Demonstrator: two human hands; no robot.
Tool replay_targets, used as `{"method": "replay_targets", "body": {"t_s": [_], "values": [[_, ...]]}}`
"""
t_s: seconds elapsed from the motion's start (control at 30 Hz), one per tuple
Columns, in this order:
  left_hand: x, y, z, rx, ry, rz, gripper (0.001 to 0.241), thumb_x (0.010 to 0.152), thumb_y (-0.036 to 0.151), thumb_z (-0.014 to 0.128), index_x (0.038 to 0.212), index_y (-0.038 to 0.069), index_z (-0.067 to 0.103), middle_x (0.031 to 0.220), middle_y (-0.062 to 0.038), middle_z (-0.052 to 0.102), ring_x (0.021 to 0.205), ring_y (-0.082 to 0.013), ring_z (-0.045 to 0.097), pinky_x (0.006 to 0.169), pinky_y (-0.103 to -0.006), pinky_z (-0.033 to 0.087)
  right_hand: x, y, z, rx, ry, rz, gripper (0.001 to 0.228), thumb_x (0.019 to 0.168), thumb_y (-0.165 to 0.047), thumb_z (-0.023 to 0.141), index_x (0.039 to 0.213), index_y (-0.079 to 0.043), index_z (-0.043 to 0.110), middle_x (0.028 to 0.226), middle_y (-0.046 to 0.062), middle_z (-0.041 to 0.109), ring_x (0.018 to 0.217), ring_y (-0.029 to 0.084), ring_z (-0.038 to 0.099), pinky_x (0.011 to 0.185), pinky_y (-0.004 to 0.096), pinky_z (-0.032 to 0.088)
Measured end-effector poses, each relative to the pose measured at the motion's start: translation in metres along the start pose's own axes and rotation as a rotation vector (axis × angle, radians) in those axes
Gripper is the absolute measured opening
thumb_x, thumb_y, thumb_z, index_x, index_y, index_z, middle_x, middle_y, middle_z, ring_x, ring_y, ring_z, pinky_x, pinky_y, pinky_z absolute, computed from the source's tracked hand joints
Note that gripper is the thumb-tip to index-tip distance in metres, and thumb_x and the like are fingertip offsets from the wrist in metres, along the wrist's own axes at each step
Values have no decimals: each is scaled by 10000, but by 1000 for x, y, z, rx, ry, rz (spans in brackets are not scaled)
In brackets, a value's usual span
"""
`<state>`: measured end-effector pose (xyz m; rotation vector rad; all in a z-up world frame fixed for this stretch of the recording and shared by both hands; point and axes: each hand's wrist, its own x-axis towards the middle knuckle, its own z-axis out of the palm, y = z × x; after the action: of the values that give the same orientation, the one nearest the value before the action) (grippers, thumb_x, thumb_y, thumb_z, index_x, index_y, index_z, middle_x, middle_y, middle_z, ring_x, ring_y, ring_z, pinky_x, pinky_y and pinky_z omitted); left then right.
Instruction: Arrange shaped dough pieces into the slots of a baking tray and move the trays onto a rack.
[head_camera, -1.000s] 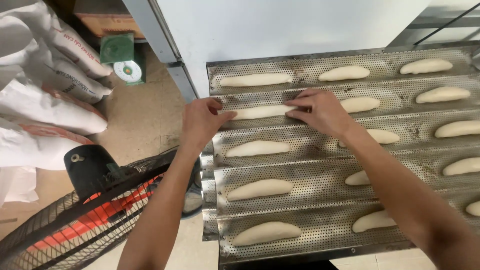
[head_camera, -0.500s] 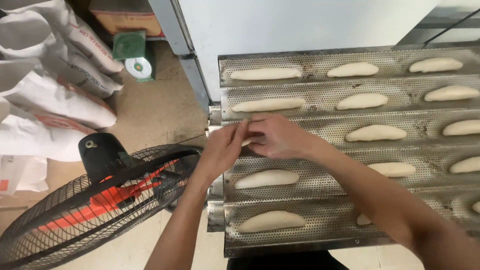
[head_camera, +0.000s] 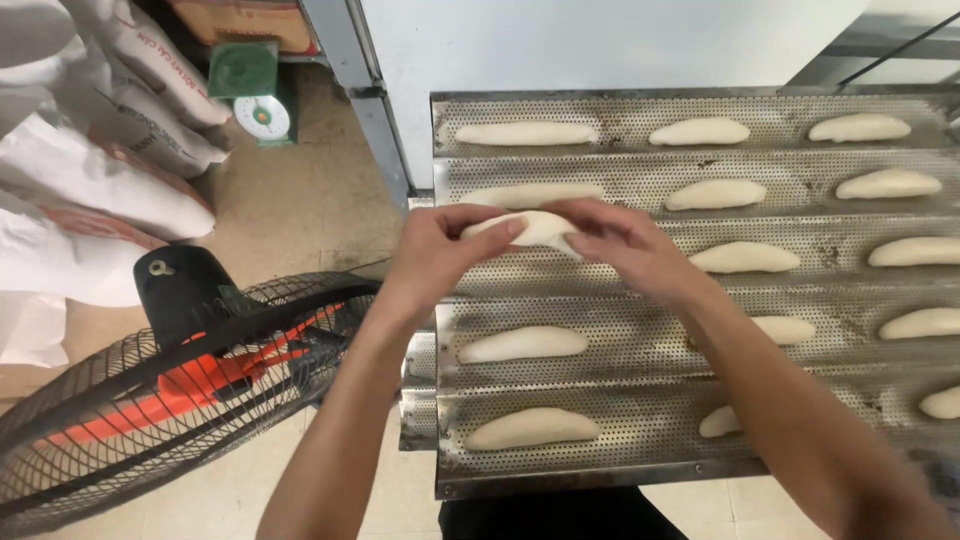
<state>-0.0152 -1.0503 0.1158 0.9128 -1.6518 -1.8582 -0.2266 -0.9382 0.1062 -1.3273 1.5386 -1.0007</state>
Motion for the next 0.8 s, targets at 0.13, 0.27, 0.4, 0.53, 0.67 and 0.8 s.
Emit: {"method": "replay_targets", "body": {"t_s": [0.13,0.27,0.4,0.53,0.67,0.8], "values": [[9,-35,-9,-78,-46,-92,521,858,270,827,1188,-118,720,1149,-327,730,958,-289,728,839,-393,632,-7,15,-1,-136,-2,99,424,945,-263,676,1317,-57,684,837,122,749,733,220,645,717,332,504],[20,-62,-20,268,17,-190,423,779,260,860,1102,2,769,1086,-185,771,988,-283,749,826,-368,625,-12,42,-4,-565,42,-123,293,914,-212,752,1183,-97,767,892,139,773,758,266,693,690,338,530],[22,-65,-23,675,128,-164,404,713,434,917,973,134,837,883,-70,814,867,-274,790,729,-343,610,-22,52,-14,-795,107,-243,267,885,-210,788,1134,-114,793,1008,169,758,963,347,739,833,399,587],[4,-60,-31,648,160,-109,490,702,417,954,989,45,814,895,-145,801,861,-335,784,732,-391,622,-32,34,-17,-793,64,-194,286,896,-205,772,1171,-128,781,1024,161,763,958,322,744,847,382,592],[-35,-49,-26,398,201,25,379,810,368,901,1002,55,807,828,-117,807,797,-219,798,719,-296,607,-36,-12,23,-591,-74,-196,289,903,-225,750,1160,-94,766,1054,154,762,990,326,732,868,425,597],[-64,-62,-24,434,166,12,252,930,324,771,1060,115,828,833,-87,826,853,-230,808,728,-317,628,-27,0,89,-723,-340,-344,293,959,-284,660,1195,-124,730,1106,94,730,1050,268,702,936,397,571]]}}
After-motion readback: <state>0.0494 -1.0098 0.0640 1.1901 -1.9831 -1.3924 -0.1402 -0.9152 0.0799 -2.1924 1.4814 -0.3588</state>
